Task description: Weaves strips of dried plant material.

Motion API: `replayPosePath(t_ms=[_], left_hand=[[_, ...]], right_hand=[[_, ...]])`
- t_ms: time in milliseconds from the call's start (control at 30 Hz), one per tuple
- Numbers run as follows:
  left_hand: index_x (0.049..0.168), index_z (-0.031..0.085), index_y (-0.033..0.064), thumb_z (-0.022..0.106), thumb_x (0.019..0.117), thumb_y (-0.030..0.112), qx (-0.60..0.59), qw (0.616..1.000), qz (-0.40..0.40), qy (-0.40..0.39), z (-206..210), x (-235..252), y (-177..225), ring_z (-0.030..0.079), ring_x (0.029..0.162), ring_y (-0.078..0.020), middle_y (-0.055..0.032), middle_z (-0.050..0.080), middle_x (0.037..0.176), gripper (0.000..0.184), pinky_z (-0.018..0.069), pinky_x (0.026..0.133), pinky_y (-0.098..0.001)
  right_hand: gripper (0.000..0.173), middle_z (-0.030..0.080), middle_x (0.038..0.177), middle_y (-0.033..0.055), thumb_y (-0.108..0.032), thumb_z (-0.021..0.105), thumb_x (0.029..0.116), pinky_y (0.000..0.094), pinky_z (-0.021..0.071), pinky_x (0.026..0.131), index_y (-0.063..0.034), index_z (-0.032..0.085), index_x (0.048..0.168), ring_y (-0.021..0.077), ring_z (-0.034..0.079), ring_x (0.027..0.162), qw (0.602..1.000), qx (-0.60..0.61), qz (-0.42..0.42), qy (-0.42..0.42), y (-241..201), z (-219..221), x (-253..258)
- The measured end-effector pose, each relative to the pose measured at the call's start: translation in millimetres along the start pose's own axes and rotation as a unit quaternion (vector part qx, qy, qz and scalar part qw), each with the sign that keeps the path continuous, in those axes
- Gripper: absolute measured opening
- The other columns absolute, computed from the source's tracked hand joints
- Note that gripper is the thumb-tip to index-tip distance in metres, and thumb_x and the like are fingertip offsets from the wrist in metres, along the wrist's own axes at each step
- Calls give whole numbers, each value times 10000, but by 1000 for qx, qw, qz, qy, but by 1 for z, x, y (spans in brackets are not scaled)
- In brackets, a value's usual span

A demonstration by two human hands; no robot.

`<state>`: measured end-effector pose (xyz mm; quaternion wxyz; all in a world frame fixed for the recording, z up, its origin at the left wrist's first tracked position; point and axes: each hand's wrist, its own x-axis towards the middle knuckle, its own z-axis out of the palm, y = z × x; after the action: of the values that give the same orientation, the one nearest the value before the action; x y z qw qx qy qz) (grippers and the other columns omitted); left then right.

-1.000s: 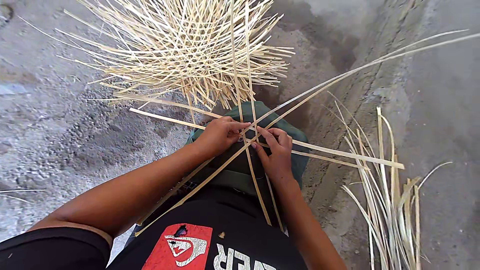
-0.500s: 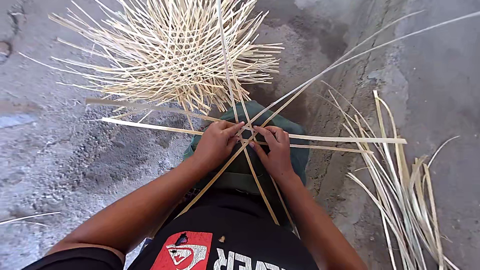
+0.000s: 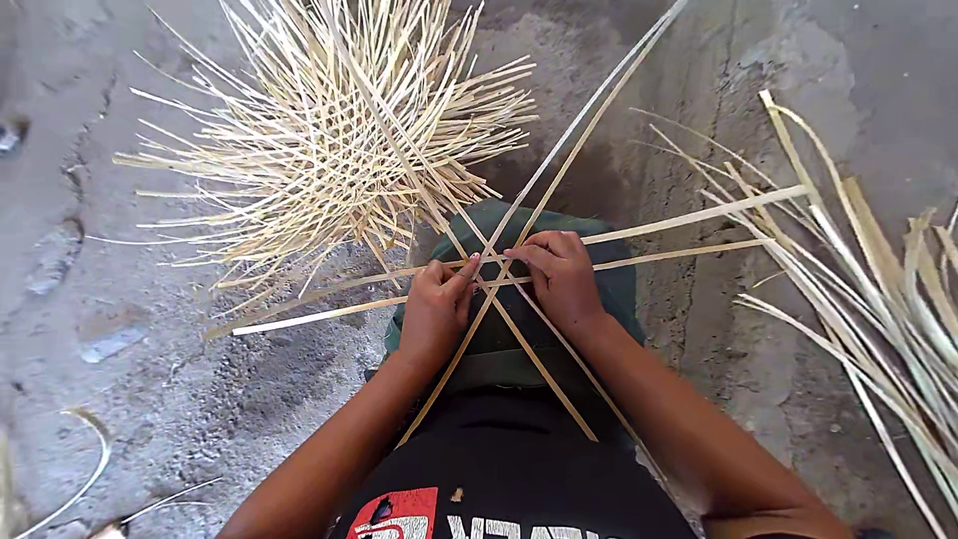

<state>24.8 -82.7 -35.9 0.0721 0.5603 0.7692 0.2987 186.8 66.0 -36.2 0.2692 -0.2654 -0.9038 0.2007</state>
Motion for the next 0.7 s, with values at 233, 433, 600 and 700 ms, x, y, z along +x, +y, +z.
replayPosePath(t_ms=[233,433,600,700], left_hand=[[1360,683,231,702,965,220,-95,994,-43,-17,-1,5,-10,637,901,-154,-66,668,1008,395,548,803,-329],[1311,708,346,792,894,322,-143,984,-95,-57,-10,14,-19,618,857,-121,-10,655,948,426,529,777,-331],[1276,723,200,781,864,163,70,996,26,-50,-31,33,28,666,889,-325,-113,702,951,418,537,792,-542],[1290,605,45,682,943,118,17,988,20,-150,-26,52,55,715,888,-285,-119,727,1045,363,592,796,-516]], right_hand=[[220,689,1147,72,-234,635,1007,433,499,994,-191,781,1166,272,603,1153,999,38,-1,-34,4,-5,-1],[299,665,1184,67,-344,714,944,448,489,1014,-193,759,1199,268,584,1183,998,51,0,-49,6,-7,-5],[322,673,1166,61,-346,771,893,442,502,1013,-215,759,1188,259,599,1170,998,55,8,-28,7,-3,-7],[464,686,1189,76,-268,814,839,463,505,1008,-165,713,1280,253,618,1148,992,121,32,-13,7,-3,-3]])
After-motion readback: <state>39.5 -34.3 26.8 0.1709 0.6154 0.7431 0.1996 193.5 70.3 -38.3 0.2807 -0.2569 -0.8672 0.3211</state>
